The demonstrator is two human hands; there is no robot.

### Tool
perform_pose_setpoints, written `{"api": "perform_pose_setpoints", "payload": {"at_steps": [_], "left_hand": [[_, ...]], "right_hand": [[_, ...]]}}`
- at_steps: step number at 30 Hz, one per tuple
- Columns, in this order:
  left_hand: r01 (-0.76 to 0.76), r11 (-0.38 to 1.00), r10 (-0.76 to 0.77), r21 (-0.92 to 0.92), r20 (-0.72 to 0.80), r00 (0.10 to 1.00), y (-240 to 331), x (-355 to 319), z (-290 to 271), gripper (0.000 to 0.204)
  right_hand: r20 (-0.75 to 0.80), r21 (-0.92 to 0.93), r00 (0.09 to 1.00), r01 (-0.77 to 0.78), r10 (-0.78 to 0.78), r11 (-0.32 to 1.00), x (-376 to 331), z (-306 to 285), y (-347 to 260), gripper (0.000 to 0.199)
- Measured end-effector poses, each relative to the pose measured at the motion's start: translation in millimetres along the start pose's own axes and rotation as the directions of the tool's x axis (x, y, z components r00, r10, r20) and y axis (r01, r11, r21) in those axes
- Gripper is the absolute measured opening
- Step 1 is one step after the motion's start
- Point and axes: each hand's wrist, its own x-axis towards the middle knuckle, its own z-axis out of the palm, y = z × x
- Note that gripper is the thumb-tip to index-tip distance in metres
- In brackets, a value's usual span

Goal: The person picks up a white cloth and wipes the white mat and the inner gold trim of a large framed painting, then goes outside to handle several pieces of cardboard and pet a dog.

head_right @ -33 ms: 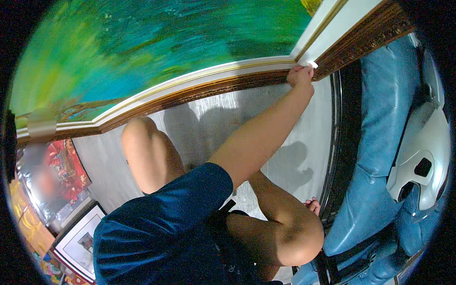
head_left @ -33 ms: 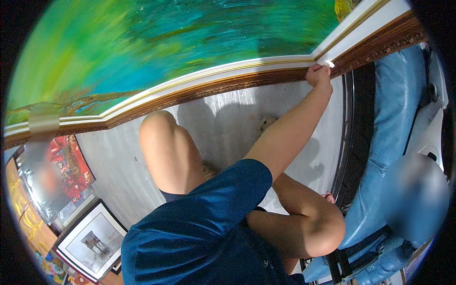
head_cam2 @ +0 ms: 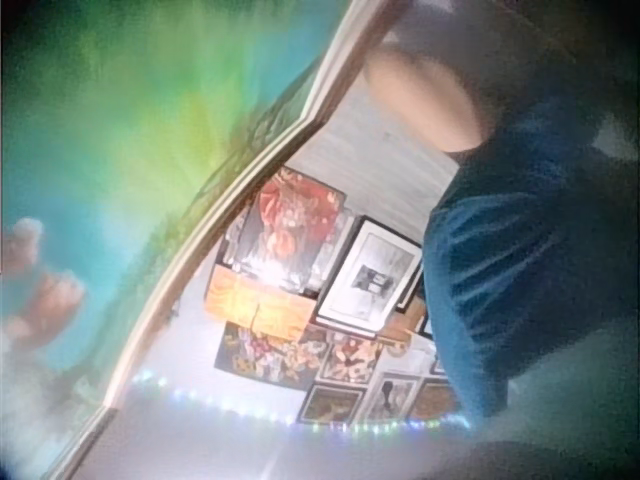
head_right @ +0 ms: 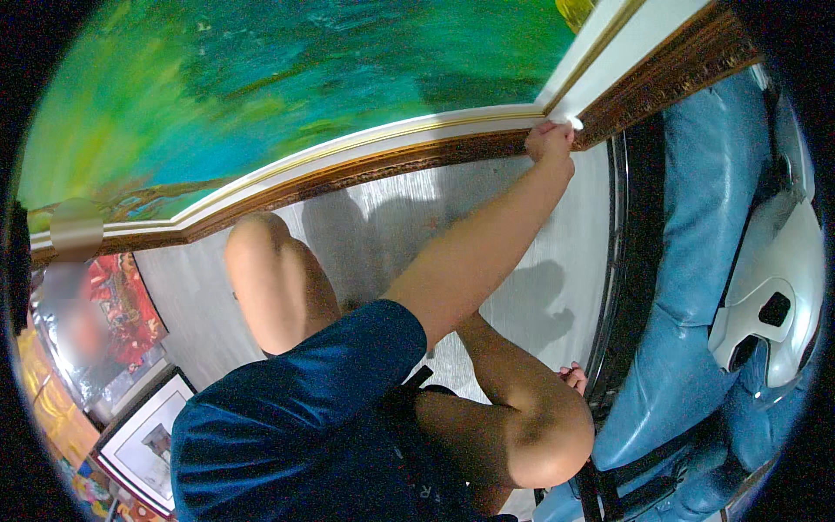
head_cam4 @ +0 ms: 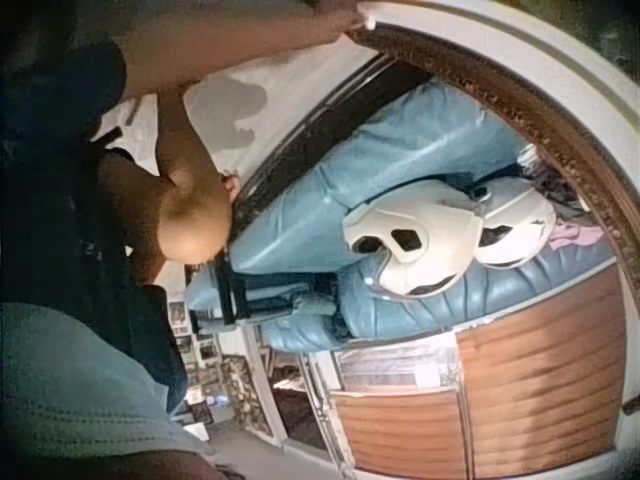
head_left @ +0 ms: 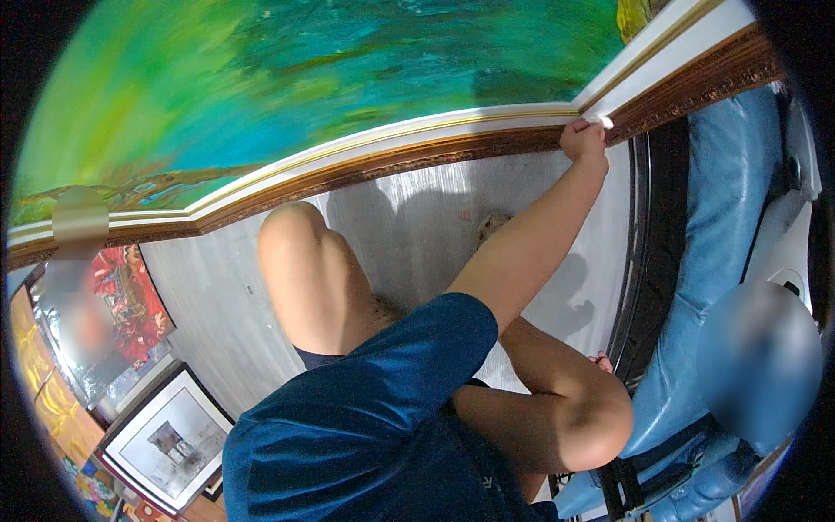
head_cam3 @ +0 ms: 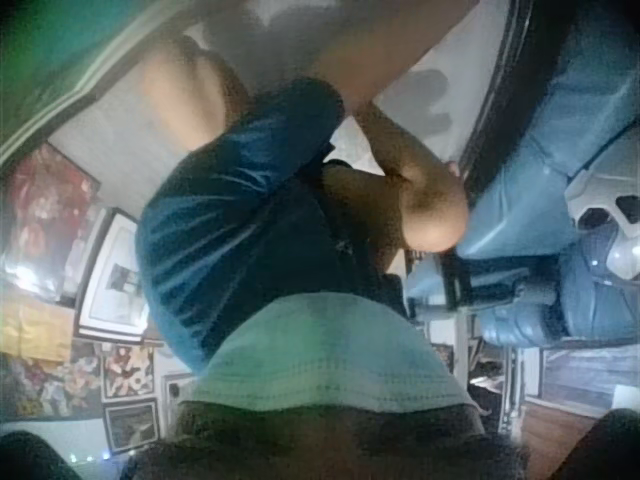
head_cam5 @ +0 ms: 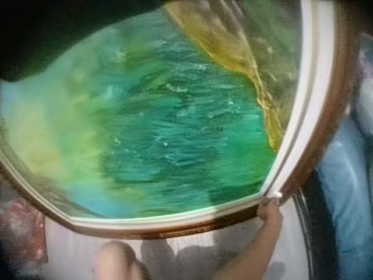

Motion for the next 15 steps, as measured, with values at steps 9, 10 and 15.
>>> {"api": "perform_pose_setpoints", "payload": {"at_steps": [9,10,15], "left_hand": [[-0.135,0.928,0.124,-0.348,-0.054,0.991,140.1,26.7,-135.0,0.027],[-0.189,0.924,0.164,-0.332,-0.102,0.981,168.6,24.1,-151.0,0.025],[-0.536,0.843,0.502,-0.053,-0.282,0.817,299.7,9.4,-212.6,0.024]], "right_hand": [[0.240,0.041,0.963,0.114,-0.121,0.993,56.5,81.2,-32.0,0.029],[0.294,0.052,0.946,0.128,-0.137,0.990,65.4,92.2,-36.2,0.030],[0.657,0.164,0.750,-0.044,-0.076,0.986,128.5,118.4,-40.3,0.033]]}}
